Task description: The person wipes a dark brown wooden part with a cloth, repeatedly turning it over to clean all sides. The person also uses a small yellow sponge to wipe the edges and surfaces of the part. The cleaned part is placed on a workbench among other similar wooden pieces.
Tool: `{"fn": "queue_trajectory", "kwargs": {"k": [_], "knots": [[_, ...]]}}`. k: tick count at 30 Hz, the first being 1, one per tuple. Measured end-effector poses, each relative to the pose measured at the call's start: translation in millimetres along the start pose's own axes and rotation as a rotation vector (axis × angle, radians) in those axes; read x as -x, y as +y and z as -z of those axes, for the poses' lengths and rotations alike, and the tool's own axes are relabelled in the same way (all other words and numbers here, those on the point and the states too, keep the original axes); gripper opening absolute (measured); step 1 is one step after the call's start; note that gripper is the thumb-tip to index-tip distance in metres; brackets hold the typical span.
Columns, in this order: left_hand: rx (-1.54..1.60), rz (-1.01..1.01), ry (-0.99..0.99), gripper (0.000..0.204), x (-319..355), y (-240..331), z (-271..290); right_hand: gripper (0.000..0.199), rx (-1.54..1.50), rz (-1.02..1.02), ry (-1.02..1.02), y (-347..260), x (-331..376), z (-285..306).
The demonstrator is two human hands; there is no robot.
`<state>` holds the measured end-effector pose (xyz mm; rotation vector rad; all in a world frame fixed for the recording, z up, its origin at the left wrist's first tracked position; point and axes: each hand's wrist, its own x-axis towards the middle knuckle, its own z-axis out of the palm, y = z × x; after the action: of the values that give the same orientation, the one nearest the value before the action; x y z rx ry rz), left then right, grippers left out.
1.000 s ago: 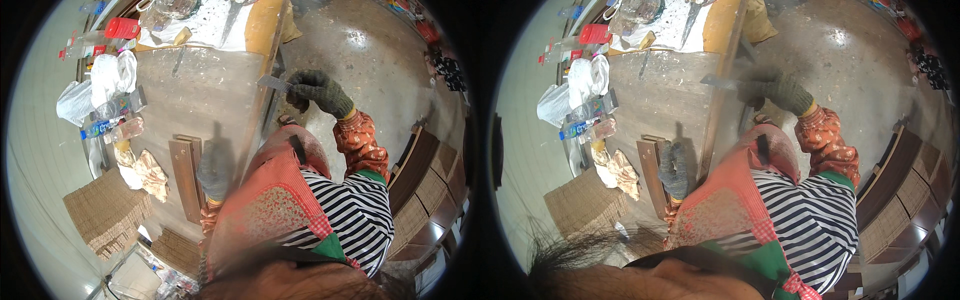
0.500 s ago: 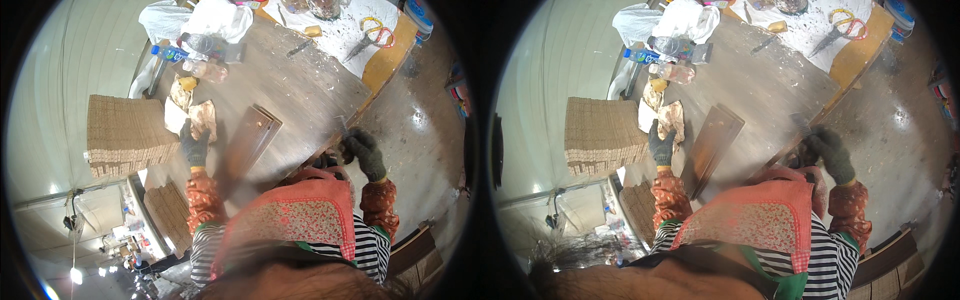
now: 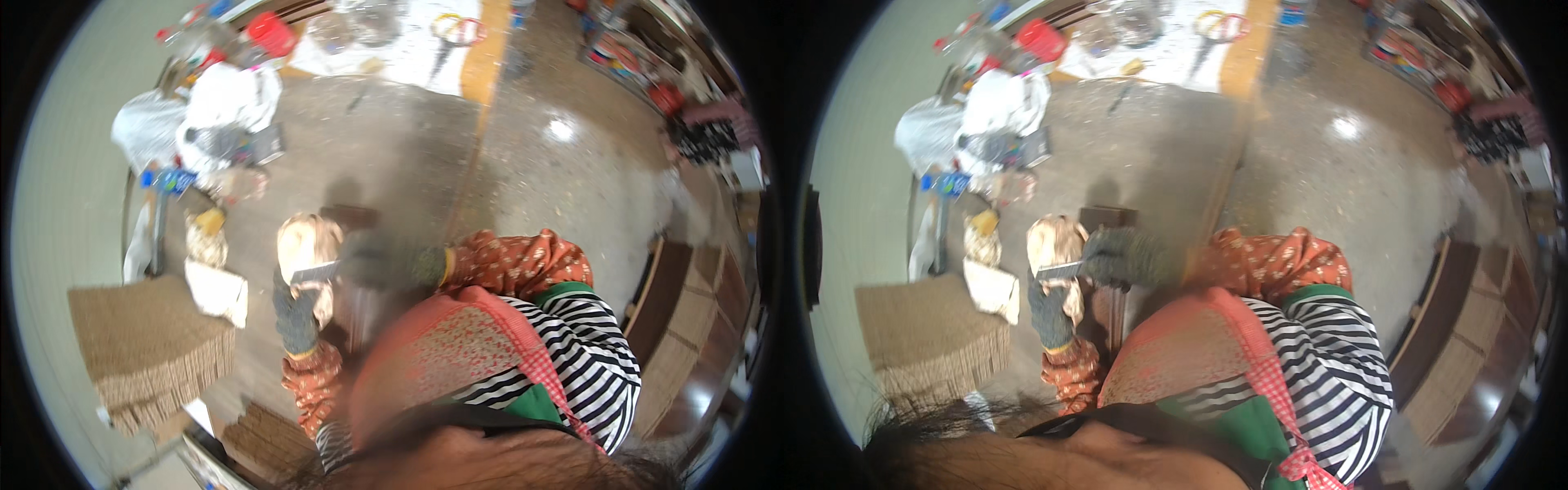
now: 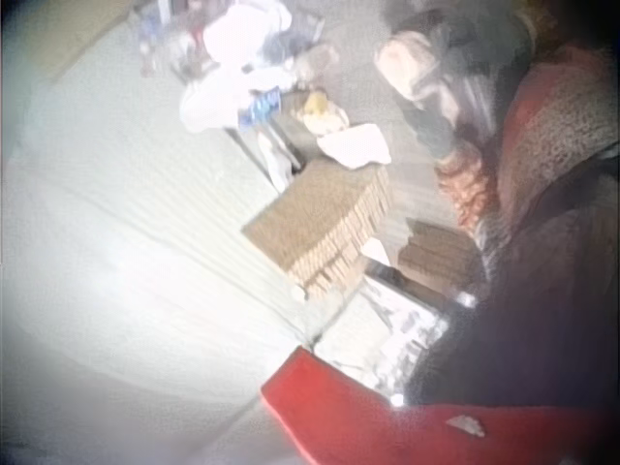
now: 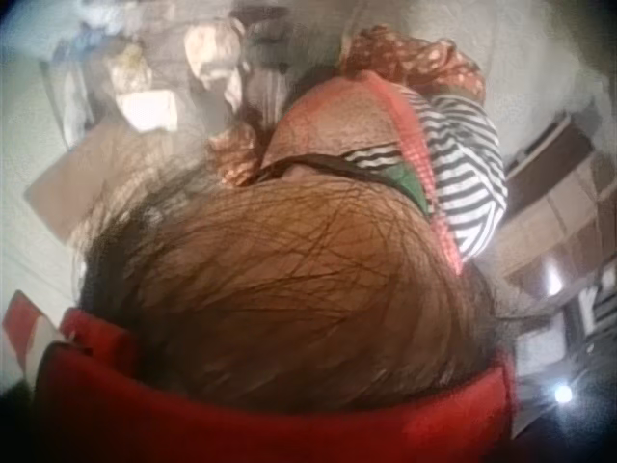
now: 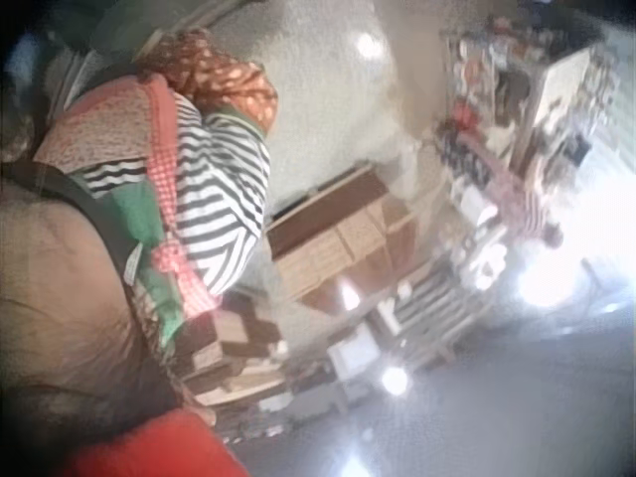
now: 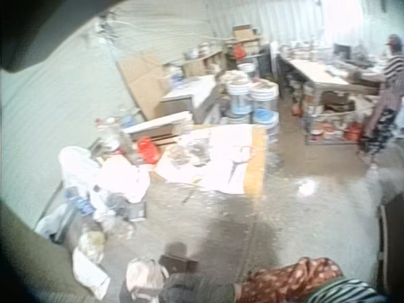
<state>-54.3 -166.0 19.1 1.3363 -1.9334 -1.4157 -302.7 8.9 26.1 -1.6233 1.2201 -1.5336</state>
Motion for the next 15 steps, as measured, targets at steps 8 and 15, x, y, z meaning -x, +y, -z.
{"fn": "queue_trajectory", "kwargs": {"k": [8, 15], "knots": [[-0.093, -0.105, -0.488, 0.068, 35, -2, -25, 0.039, -0.161, -0.544, 0.455, 9, 64, -69], [0.216, 0.229, -0.592, 0.079, 36, 18, -37, 0.039, -0.145, -0.669, 0.192, 7, 104, -64]]}}
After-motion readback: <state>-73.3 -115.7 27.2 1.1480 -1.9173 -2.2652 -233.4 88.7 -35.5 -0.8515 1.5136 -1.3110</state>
